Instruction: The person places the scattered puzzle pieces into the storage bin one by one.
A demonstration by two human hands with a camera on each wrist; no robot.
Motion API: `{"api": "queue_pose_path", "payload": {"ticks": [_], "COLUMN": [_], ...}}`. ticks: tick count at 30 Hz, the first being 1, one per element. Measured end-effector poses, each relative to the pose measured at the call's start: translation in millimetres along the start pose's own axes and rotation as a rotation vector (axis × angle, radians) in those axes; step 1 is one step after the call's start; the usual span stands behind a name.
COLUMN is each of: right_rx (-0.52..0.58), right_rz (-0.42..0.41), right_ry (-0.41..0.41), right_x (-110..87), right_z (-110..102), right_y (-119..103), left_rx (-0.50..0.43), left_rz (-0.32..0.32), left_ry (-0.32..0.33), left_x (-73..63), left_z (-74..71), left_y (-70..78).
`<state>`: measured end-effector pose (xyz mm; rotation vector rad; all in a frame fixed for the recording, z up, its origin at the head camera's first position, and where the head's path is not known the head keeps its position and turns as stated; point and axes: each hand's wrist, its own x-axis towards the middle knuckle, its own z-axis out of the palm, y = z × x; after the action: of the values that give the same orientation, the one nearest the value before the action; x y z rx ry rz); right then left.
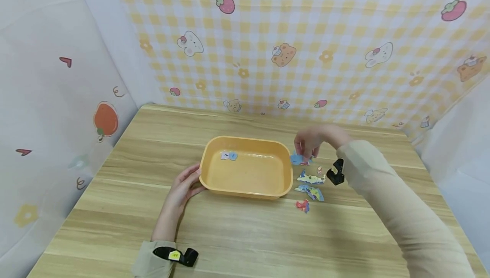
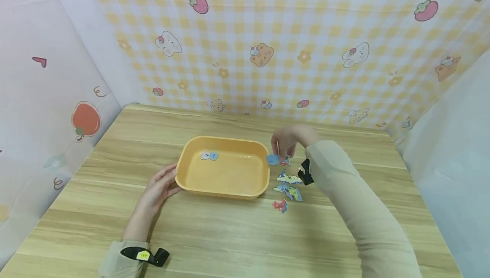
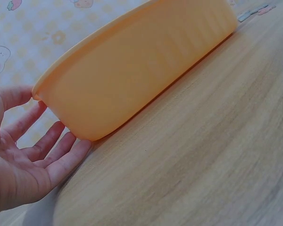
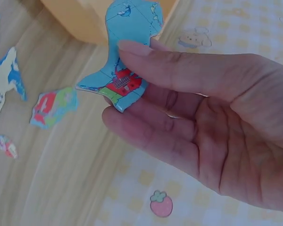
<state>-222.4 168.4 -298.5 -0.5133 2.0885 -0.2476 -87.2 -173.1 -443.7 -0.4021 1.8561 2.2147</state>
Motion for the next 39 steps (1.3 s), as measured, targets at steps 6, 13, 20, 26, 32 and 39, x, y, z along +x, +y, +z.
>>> {"api": "queue_pose_path", "payload": {"ticks": [6, 13, 20, 26, 32, 39], "right_rx": [-0.013, -0.035, -0.036, -0.052, -0.049, -0.001], "right_rz": [0.004, 0.0, -0.013, -0.011, -0.054, -0.129], "right_ry": [0.012, 0.011, 0.018, 0.029, 0.074, 0.19], "right_x": [15.9, 29.6, 40.0, 52.8, 65.3, 75.2], "right_z": [2.2, 4.2, 6.8, 11.7, 16.4, 21.7], "right_y": [-15.2, -29.8, -39.4, -46.2, -51.6, -57.6], "left_rx": [-0.009, -0.021, -0.022, -0.016, -0.009, -0.011], "left_rz": [0.002, -0.006, -0.006, 0.002, 0.009, 0.01], "left_ry": [-0.005, -0.005, 0.001, 0.004, -0.003, -0.009], "left_x": [-0.4, -1.2, -0.7, -0.8, -0.9, -1.1], "left_z": [-0.5, -0.6, -0.9, -0.6, -1.8, -1.3], "left_y": [0.3, 0.2, -0.1, -0.1, -0.4, 0.0]}}
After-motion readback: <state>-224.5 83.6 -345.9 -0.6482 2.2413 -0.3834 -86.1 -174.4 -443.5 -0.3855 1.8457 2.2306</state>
